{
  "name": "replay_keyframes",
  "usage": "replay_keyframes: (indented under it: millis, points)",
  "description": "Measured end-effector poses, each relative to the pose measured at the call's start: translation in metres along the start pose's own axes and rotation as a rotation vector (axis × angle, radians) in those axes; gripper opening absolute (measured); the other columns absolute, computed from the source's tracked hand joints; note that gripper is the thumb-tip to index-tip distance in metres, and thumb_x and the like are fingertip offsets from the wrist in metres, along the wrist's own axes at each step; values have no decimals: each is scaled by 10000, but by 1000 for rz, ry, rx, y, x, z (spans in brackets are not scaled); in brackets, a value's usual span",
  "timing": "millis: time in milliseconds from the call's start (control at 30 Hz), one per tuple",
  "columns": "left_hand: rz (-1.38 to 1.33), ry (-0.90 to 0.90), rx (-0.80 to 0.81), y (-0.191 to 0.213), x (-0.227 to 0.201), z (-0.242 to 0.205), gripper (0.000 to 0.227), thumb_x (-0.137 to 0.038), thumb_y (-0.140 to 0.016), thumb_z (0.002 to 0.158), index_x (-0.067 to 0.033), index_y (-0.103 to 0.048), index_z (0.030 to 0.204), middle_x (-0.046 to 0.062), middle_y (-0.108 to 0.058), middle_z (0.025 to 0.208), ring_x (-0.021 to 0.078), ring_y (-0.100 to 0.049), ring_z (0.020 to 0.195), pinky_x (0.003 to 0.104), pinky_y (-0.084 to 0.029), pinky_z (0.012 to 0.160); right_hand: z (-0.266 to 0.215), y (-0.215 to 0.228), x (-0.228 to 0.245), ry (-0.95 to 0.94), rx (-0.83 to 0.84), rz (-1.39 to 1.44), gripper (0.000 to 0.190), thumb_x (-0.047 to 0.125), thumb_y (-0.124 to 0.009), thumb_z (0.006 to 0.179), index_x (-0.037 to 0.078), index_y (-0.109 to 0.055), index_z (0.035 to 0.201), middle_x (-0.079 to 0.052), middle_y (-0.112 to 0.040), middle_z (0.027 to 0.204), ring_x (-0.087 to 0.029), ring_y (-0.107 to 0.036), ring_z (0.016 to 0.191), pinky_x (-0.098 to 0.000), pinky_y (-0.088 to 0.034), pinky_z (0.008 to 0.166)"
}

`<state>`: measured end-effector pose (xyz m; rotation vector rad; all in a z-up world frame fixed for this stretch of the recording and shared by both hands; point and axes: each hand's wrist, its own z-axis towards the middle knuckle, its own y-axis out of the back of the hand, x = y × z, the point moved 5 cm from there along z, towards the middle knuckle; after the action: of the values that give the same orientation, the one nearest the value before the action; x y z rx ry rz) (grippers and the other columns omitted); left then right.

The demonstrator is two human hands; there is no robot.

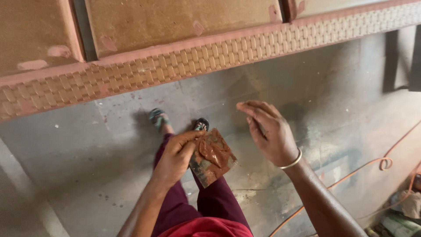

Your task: The person applies pink putty to the edges and grooves of a wooden door using a putty knife. They repeatedly scoop putty from the knife and smooth it into the recessed areas, working along the door's frame and decorative border.

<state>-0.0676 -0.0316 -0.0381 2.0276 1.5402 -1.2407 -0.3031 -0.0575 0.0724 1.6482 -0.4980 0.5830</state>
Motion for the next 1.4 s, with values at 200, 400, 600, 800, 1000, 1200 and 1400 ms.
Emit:
replay_keyframes:
  millis: [200, 400, 600, 800, 1000, 1200, 1400]
  points:
    - [-86, 23, 59, -1, -8, 24, 304, -32, -486, 1000, 76, -686, 1202, 63, -741, 1026, 94, -660, 917, 235, -532, 839, 58, -1, -2, 74, 5, -119, 325, 21, -621, 943, 30, -690, 1261, -142, -706, 1229, -293, -669, 1103, -429, -539, 972]
    - [-119, 49, 60, 28, -14, 26, 335, -26, -474, 979, 69, -709, 1198, 59, -746, 996, 94, -650, 902, 242, -526, 828, 112, -51, 39, 301, 90, -95, 335, 83, -706, 912, 79, -699, 1247, -102, -669, 1279, -291, -648, 1162, -438, -518, 1005]
    - [-179, 63, -30, 67, -6, 18, 315, -34, -480, 991, 72, -700, 1192, 62, -758, 1034, 91, -666, 943, 238, -539, 864, 142, -81, 52, 437, 158, -333, 438, 66, -735, 870, 107, -702, 1304, -90, -609, 1276, -276, -612, 1162, -434, -506, 1041]
    - [-221, 75, -78, 73, 5, 25, 319, -39, -482, 994, 62, -697, 1207, 66, -757, 1033, 98, -671, 923, 250, -548, 841, 145, -76, 53, 593, 167, -369, 449, 21, -666, 896, 182, -701, 1314, -117, -591, 1318, -291, -609, 1200, -453, -499, 1067]
    - [-326, 13, -103, 50, 6, 24, 278, -38, -493, 1030, 78, -697, 1179, 47, -708, 971, 85, -622, 879, 242, -515, 783, 150, -81, 39, 501, 263, -309, 491, 19, -657, 889, 151, -689, 1360, -111, -595, 1295, -309, -599, 1156, -492, -451, 1085]
    - [-375, -64, -198, 22, 4, 18, 297, -37, -468, 1032, 72, -699, 1184, 2, -686, 915, 38, -591, 817, 216, -503, 720, 147, -75, 44, 626, 221, -281, 518, -19, -624, 867, 208, -696, 1326, -154, -583, 1325, -344, -589, 1174, -519, -428, 1080]
    - [-523, -149, -331, -20, 17, 19, 355, -25, -435, 1023, 99, -697, 1226, 40, -690, 908, 76, -596, 773, 230, -503, 694, 151, -79, 18, 658, 212, -272, 479, -17, -626, 941, 166, -697, 1379, -120, -591, 1327, -333, -580, 1234, -517, -417, 1127]
